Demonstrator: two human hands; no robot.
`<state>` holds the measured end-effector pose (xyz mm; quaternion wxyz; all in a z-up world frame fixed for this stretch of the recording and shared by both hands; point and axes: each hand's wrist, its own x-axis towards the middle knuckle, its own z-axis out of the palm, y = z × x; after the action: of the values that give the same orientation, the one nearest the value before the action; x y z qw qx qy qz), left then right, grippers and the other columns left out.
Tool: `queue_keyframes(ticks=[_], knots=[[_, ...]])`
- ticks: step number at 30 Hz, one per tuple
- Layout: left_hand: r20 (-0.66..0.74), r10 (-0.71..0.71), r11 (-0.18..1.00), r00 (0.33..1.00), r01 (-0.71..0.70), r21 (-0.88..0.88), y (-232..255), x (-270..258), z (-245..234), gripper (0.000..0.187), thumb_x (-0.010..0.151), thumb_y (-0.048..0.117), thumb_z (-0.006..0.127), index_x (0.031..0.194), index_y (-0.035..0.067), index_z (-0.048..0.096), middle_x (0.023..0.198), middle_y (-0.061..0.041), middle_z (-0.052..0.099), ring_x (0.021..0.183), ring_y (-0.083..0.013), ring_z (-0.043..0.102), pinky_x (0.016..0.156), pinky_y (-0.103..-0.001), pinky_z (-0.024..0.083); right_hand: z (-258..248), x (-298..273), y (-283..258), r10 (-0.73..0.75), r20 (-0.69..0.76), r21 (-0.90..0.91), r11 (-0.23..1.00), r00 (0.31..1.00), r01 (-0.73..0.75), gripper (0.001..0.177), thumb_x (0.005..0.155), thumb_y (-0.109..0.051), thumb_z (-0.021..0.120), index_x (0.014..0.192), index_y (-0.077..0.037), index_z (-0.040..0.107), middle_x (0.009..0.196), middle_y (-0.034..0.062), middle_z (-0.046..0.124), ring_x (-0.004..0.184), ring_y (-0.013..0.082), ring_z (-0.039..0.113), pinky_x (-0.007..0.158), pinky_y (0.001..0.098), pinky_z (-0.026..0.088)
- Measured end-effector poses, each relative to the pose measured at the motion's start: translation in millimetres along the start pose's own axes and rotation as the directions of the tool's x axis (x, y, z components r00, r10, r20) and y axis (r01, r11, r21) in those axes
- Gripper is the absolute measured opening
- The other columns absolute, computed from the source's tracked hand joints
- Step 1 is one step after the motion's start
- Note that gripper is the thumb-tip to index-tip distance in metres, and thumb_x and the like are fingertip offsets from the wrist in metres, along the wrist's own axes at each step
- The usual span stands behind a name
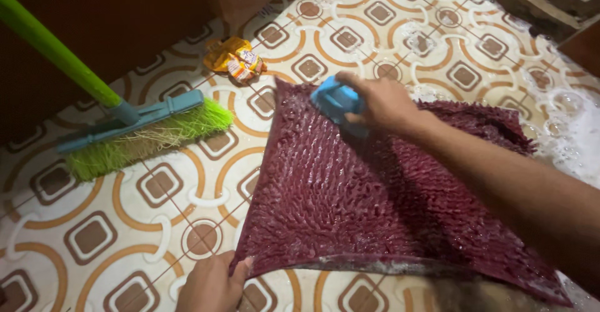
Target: The person scrubs a small rug on the floor using a brush and soapy water. They then rinse the rug with water from a hose.
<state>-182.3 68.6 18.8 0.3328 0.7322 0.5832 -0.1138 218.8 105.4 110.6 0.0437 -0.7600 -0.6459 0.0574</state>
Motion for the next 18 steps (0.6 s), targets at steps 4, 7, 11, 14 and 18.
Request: queue_keyframes(ticks=[4,7,11,14,18], knots=[[-0.004,0.038,0.999,0.999,-0.038,0.024,-6.7,7.6,4.2,0.039,0.089,0.05,0.065,0.097,0.014,0.076,0.091,-0.019,0.075,0.096,-0.0389,0.072,0.087,-0.053,0.056,5.6,-14.7,-30.7,-0.055,0.004,-0.001,0.999,0.998,0.055,0.049,0.095,-0.028,0.07,0.141,-0.035,0.054,0.105,0.0087,0.077,0.076,0.0222,0.075,0.062,0.0379,0.063],[-0.014,0.11,0.994,0.994,-0.109,0.016,-16.1,14.7,9.6,0.04,0.089,0.051,0.066,0.096,0.013,0.076,0.09,-0.02,0.074,0.095,-0.0398,0.072,0.087,-0.053,0.056,14.1,-51.5,-68.3,-0.314,0.041,0.18,0.936,0.949,0.302,0.076,0.078,-0.024,0.079,0.147,-0.036,0.049,0.097,0.0107,0.075,0.07,0.025,0.076,0.064,0.0372,0.064],[-0.001,0.133,0.99,0.991,-0.133,-0.04,-20.7,19.0,8.5,0.038,0.086,0.049,0.067,0.1,0.014,0.076,0.089,-0.02,0.075,0.094,-0.0394,0.072,0.086,-0.053,0.056,33.5,-93.8,-127.1,-0.695,-0.063,0.216,0.692,0.717,0.689,0.081,0.07,-0.03,0.083,0.144,-0.028,0.051,0.103,0.0195,0.073,0.071,0.0348,0.073,0.053,0.047,0.058],[0.022,0.103,0.993,0.994,-0.101,-0.061,-17.8,16.0,7.9,0.037,0.085,0.046,0.068,0.108,0.019,0.077,0.09,-0.021,0.074,0.096,-0.04,0.071,0.087,-0.054,0.054,40.4,-82.7,-129.8,-0.681,0.042,0.219,0.721,0.731,0.658,0.067,0.085,-0.031,0.077,0.147,-0.032,0.051,0.085,0.0132,0.07,0.066,0.0326,0.072,0.052,0.0468,0.057],[0.064,0.138,0.99,0.988,-0.138,-0.006,-15.4,19.7,4.6,0.035,0.088,0.048,0.068,0.099,0.015,0.077,0.09,-0.02,0.075,0.097,-0.0374,0.073,0.089,-0.051,0.056,39.9,-15.9,-87.1,-0.593,-0.051,0.078,0.799,0.803,0.596,0.059,0.09,-0.035,0.072,0.145,-0.032,0.052,0.082,0.0145,0.07,0.055,0.0328,0.069,0.047,0.0457,0.057]])
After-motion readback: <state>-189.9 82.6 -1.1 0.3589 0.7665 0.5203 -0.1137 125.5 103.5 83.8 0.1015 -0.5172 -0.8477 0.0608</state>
